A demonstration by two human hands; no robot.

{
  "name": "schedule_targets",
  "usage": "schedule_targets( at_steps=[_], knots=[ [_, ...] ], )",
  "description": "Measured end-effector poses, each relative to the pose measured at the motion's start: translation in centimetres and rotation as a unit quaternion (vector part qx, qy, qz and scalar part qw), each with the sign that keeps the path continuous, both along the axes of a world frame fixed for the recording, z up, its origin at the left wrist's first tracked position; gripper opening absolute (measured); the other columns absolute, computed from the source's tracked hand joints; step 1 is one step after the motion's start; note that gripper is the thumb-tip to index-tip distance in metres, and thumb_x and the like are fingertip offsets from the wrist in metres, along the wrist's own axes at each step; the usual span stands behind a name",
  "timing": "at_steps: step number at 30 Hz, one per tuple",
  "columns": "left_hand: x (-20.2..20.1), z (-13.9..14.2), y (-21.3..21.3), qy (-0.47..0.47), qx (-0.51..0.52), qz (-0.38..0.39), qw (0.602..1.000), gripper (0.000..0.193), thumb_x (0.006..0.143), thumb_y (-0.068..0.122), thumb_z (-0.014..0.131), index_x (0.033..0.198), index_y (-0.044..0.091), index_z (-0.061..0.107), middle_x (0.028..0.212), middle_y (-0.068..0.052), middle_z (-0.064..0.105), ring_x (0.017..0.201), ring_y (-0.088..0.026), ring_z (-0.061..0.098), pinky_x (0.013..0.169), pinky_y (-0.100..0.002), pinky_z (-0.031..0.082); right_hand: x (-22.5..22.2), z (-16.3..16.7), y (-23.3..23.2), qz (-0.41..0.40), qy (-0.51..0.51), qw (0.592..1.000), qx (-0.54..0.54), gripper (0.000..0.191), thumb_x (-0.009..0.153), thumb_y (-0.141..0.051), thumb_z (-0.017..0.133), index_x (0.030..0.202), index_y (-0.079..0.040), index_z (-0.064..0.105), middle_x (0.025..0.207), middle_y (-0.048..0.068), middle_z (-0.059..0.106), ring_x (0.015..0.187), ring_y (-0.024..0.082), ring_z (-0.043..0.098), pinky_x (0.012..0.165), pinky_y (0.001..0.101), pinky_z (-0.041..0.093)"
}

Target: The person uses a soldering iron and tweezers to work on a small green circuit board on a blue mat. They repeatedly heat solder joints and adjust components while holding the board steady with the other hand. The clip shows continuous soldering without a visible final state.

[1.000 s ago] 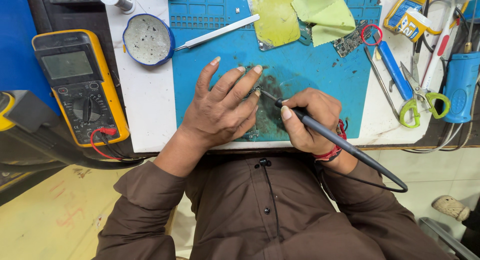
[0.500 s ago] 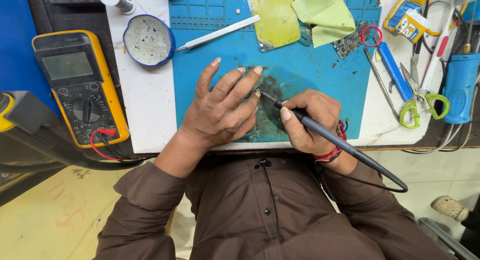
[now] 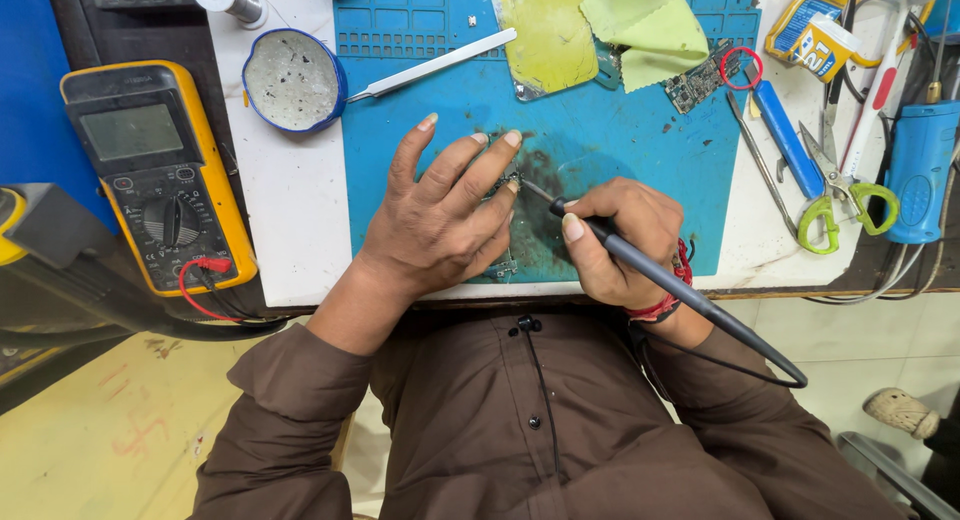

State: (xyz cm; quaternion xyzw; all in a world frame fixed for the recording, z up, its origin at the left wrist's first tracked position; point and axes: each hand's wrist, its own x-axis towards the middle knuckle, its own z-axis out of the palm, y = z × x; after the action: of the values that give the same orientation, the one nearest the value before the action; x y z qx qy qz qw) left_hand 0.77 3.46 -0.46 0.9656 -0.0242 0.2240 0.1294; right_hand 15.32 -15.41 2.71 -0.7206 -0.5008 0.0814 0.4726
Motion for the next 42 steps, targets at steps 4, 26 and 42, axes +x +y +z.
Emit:
schedule_targets(
  at_steps=[4, 26, 42],
  knots=[
    [0.03, -0.02, 0.02, 0.003, 0.003, 0.001, 1.0, 0.017, 0.097, 0.031, 0.075, 0.107, 0.017, 0.074, 0.153, -0.004, 0.053, 0.136, -0.023, 0.048, 0.128, -0.054, 0.025, -0.05, 0.02, 0.19, 0.007, -0.004, 1.0, -0.012, 0.009, 0.092, -0.004, 0.07, 0.092, -0.001, 0.062, 0.084, 0.013, 0.07, 0.069, 0.025, 0.066, 0.065, 0.0341, 0.05],
    [0.02, -0.01, 0.07, 0.0, 0.004, -0.002, 1.0, 0.017, 0.096, 0.03, 0.075, 0.108, 0.017, 0.074, 0.154, -0.004, 0.052, 0.136, -0.023, 0.048, 0.128, -0.054, 0.025, -0.02, -0.05, 0.24, 0.0, -0.006, 1.0, -0.012, 0.009, 0.092, -0.003, 0.07, 0.092, -0.001, 0.062, 0.083, 0.012, 0.069, 0.068, 0.025, 0.065, 0.065, 0.0348, 0.05],
    [0.01, -0.1, 0.01, -0.003, 0.005, 0.002, 1.0, 0.016, 0.097, 0.03, 0.075, 0.107, 0.018, 0.074, 0.154, -0.003, 0.052, 0.135, -0.023, 0.048, 0.128, -0.053, 0.025, -0.07, -0.15, 0.12, -0.002, -0.003, 1.0, -0.01, 0.007, 0.093, -0.003, 0.069, 0.091, -0.002, 0.063, 0.083, 0.011, 0.068, 0.068, 0.025, 0.064, 0.06, 0.0321, 0.048]
  ],
)
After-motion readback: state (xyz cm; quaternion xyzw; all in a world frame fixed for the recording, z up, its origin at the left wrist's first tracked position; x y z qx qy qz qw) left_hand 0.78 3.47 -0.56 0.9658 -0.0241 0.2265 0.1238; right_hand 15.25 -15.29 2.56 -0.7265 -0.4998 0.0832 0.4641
